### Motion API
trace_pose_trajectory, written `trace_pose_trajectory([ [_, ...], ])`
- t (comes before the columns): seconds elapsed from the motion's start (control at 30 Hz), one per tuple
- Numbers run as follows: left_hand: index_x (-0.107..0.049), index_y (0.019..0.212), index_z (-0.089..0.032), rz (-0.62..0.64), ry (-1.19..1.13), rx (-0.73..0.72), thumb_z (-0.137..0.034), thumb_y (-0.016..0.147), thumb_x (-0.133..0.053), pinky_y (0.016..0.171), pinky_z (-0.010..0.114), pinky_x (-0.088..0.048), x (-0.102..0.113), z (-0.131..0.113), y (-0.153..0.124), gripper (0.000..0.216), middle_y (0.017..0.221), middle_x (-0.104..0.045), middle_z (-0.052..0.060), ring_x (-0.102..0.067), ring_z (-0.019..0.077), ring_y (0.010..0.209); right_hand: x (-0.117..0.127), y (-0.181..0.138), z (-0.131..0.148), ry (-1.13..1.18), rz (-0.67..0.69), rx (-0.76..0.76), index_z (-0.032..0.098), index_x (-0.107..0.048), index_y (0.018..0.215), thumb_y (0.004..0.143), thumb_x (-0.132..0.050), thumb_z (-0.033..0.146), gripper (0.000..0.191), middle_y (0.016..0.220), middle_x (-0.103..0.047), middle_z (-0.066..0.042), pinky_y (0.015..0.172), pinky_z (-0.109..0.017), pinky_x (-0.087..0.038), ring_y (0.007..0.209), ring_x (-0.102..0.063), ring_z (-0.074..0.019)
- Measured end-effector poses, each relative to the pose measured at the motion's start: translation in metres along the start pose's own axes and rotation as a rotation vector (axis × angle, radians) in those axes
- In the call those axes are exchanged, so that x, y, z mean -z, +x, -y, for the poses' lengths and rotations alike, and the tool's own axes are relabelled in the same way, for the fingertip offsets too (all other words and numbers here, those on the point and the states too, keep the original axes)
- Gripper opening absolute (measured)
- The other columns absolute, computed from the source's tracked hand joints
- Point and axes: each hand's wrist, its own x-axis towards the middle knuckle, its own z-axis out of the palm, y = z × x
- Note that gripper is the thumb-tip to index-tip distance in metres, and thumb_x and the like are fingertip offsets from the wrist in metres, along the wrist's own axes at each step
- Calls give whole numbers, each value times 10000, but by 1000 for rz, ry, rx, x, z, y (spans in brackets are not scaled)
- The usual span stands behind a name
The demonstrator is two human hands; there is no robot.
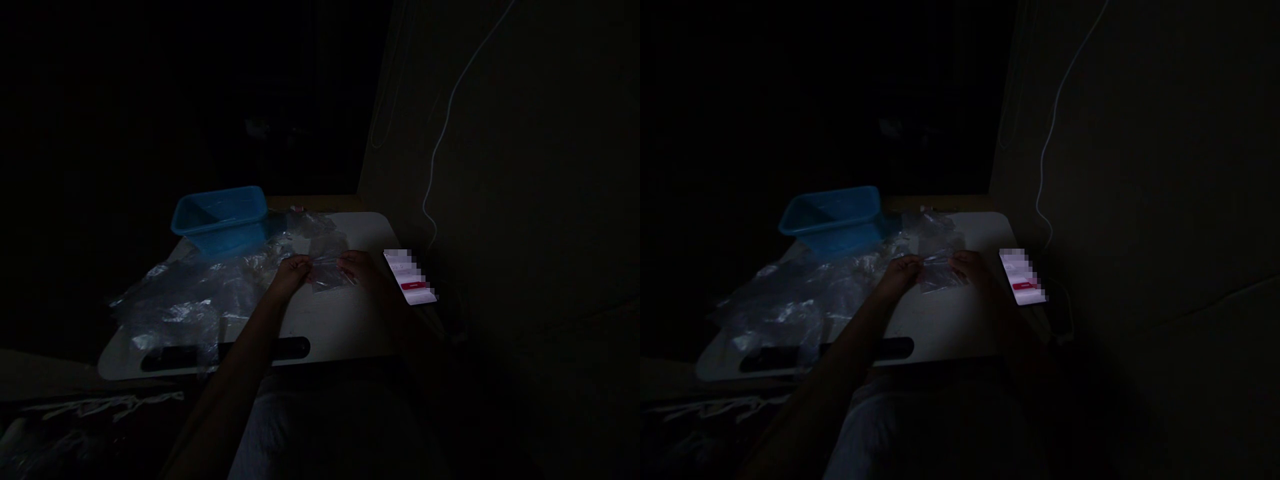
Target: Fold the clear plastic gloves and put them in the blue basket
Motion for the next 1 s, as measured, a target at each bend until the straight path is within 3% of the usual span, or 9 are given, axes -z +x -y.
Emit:
trace_pose_trajectory([
  [0.33,-626,678,-150,-14,-20,-18,-226,574,-580,451,200,-375,2,4,2,137,500,-568,-42,-474,74,418,0,0,-5,52,-11,-1,165,-539,628,650,-558,354,192,477,-467,55,396,-189,-275,409,-402,-64],
  [0.5,-642,682,-147,-8,-19,-7,-207,567,-564,465,208,-397,4,6,2,152,588,-629,-4,-522,92,467,-1,-4,6,41,-52,-37,149,-620,741,610,-564,291,200,501,-510,46,411,-189,-291,437,-424,-71],
  [1.0,-607,546,-149,-8,34,-57,-231,582,-571,466,198,-310,4,5,1,97,478,-538,-22,-435,72,433,-1,2,1,57,-94,-104,152,-646,664,579,-577,309,191,463,-489,42,420,-203,-288,435,-410,-77],
])
